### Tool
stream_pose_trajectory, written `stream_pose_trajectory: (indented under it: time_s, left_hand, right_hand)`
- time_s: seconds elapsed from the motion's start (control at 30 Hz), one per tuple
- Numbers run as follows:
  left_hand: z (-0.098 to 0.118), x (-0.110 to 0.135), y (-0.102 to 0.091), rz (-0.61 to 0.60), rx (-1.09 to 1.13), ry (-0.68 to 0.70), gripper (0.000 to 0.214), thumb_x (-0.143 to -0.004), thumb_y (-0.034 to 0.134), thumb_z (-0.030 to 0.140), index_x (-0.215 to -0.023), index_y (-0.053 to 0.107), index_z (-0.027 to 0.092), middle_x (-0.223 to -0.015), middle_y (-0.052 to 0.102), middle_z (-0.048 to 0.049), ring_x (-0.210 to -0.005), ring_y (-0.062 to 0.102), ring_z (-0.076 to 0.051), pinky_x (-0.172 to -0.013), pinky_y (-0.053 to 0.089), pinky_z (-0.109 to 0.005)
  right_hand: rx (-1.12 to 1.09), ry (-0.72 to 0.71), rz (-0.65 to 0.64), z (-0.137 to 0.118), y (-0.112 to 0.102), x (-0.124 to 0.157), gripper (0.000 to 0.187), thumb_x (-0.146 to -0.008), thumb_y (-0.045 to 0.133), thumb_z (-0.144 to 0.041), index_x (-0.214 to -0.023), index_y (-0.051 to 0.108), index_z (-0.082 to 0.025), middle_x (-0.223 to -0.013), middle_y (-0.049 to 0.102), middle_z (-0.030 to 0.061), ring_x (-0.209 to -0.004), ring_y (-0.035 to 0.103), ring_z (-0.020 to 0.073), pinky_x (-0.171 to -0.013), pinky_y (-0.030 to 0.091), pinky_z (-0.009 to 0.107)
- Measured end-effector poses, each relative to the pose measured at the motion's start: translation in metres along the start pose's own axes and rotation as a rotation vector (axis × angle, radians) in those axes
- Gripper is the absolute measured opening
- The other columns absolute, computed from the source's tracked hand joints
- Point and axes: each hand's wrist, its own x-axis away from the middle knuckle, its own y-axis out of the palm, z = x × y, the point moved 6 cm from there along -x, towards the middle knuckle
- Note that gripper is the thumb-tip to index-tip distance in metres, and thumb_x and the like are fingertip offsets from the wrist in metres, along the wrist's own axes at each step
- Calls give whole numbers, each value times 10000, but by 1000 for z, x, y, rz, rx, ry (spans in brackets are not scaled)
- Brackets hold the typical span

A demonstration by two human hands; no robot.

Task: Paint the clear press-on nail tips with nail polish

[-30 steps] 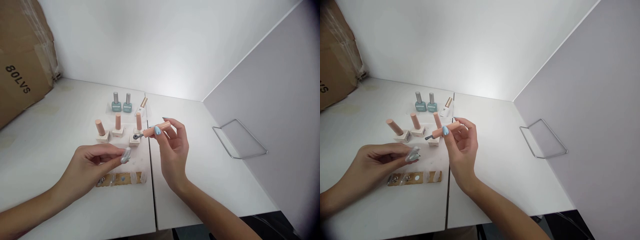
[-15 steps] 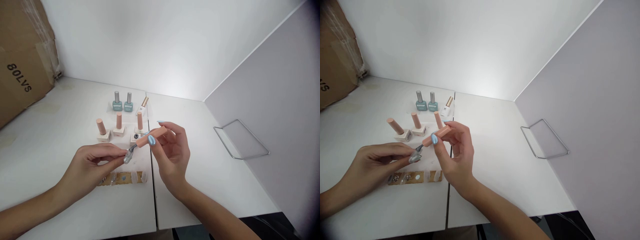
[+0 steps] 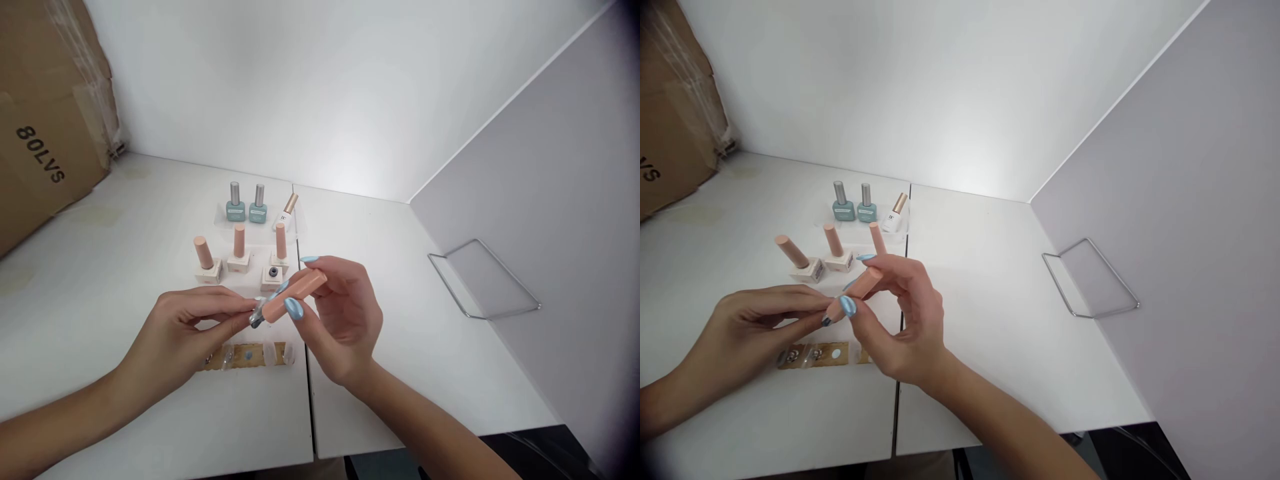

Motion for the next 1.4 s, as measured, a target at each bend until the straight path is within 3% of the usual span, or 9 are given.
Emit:
stream_pose_trajectory:
  time_s: [0.23, 0.4, 0.5, 0.63, 0.73, 0.83, 1.03, 1.13, 1.4]
  left_hand:
    - [-2, 0, 2, 11, 13, 23, 157, -822, 808, 283, -846, 879, 421, -833, 856, 39, -717, 804, -167, -622, 639, -175]
    - [-3, 3, 3, 3, 2, 42, 145, -831, 819, 288, -861, 880, 416, -855, 858, 40, -740, 808, -162, -639, 643, -162]
    - [-1, 2, 2, 2, -1, 72, 175, -834, 808, 252, -876, 882, 405, -845, 853, 44, -728, 800, -144, -638, 631, -142]
    - [3, 0, 2, -20, 1, 104, 210, -850, 778, 222, -885, 881, 401, -831, 848, 61, -703, 785, -115, -639, 609, -114]
    - [3, 0, 3, -26, 13, 100, 214, -869, 767, 232, -902, 878, 412, -833, 847, 68, -705, 784, -111, -633, 604, -109]
    - [1, 1, 3, -11, 9, 93, 208, -845, 794, 227, -887, 878, 412, -838, 850, 67, -717, 793, -118, -648, 612, -114]
    - [-3, 1, 4, 5, 11, 32, 184, -801, 802, 239, -828, 879, 403, -834, 857, 53, -717, 808, -142, -651, 628, -130]
    - [-7, -1, 3, 28, 42, -43, 139, -766, 813, 259, -788, 879, 379, -796, 855, 38, -686, 808, -153, -623, 624, -129]
    - [-14, -1, 6, -26, 115, -176, 77, -767, 829, 361, -759, 871, 297, -719, 832, -24, -580, 748, -148, -488, 552, -136]
  right_hand:
    - [52, 157, 140, 17, -12, 6, 315, -969, 655, -97, -1204, 585, -295, -821, 734, -60, -791, 779, 143, -786, 672, 354]
    - [101, 228, 206, 20, -20, 6, 256, -985, 641, -121, -1164, 584, -296, -787, 712, -68, -811, 790, 157, -789, 672, 377]
    - [65, 133, 175, 13, -17, 3, 310, -957, 651, -83, -1187, 602, -286, -780, 720, -61, -768, 780, 147, -739, 673, 346]
    - [-34, -23, 24, 2, -5, -1, 420, -911, 651, -30, -1266, 607, -251, -772, 724, -49, -706, 745, 129, -643, 653, 287]
    - [-59, -34, -36, 2, 1, 1, 443, -911, 640, -6, -1282, 590, -244, -763, 720, -54, -706, 737, 121, -672, 658, 282]
    - [-20, 42, 14, 9, -2, 4, 403, -934, 646, -33, -1257, 585, -268, -784, 738, -54, -746, 760, 131, -698, 661, 305]
    - [96, 275, 197, 24, -17, 9, 235, -981, 656, -148, -1156, 584, -287, -792, 716, -65, -808, 788, 150, -780, 666, 362]
    - [65, 280, 235, 23, -21, 7, 215, -982, 655, -155, -1139, 589, -286, -777, 708, -66, -808, 788, 153, -783, 663, 368]
    - [-74, 175, 80, 13, -10, 11, 306, -950, 689, -152, -1209, 616, -297, -823, 711, -37, -765, 756, 146, -696, 674, 332]
